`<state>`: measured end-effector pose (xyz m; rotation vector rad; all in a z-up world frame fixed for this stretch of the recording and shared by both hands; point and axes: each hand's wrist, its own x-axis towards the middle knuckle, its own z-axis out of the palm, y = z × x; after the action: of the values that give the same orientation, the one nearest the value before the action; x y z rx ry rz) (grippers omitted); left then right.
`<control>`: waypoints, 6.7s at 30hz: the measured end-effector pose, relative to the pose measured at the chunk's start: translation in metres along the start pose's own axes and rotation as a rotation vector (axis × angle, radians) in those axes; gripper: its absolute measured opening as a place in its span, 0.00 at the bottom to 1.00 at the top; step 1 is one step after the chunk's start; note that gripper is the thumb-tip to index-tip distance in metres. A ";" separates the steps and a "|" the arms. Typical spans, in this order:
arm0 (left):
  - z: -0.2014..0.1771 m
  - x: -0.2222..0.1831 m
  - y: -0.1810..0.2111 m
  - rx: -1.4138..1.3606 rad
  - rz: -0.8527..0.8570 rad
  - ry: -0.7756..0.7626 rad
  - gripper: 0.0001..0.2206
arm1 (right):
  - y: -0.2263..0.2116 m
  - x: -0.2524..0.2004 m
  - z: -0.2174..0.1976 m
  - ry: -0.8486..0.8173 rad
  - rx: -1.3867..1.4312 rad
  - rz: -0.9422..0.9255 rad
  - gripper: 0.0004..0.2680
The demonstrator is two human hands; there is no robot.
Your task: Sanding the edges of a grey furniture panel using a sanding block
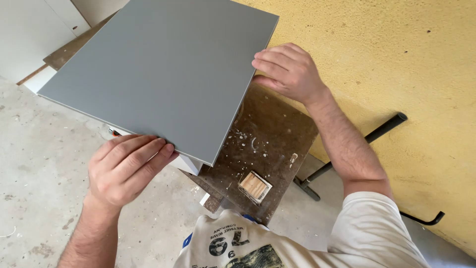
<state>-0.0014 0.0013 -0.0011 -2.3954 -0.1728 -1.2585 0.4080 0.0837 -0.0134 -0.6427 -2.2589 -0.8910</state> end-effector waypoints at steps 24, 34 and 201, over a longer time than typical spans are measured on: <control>-0.013 0.025 -0.056 -0.260 -0.170 -0.184 0.10 | -0.256 -0.123 0.037 -1.333 0.674 1.268 0.33; 0.053 0.059 -0.069 -0.270 -0.099 -0.317 0.07 | -0.345 -0.231 0.102 -0.801 0.298 1.318 0.25; 0.057 0.065 -0.047 -0.073 -0.146 -0.387 0.09 | 0.010 -0.020 0.136 1.243 1.155 1.292 0.22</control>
<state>0.0650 0.0623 0.0378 -2.7110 -0.4297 -0.8573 0.3786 0.1849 -0.1015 -0.5255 -0.5962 0.5884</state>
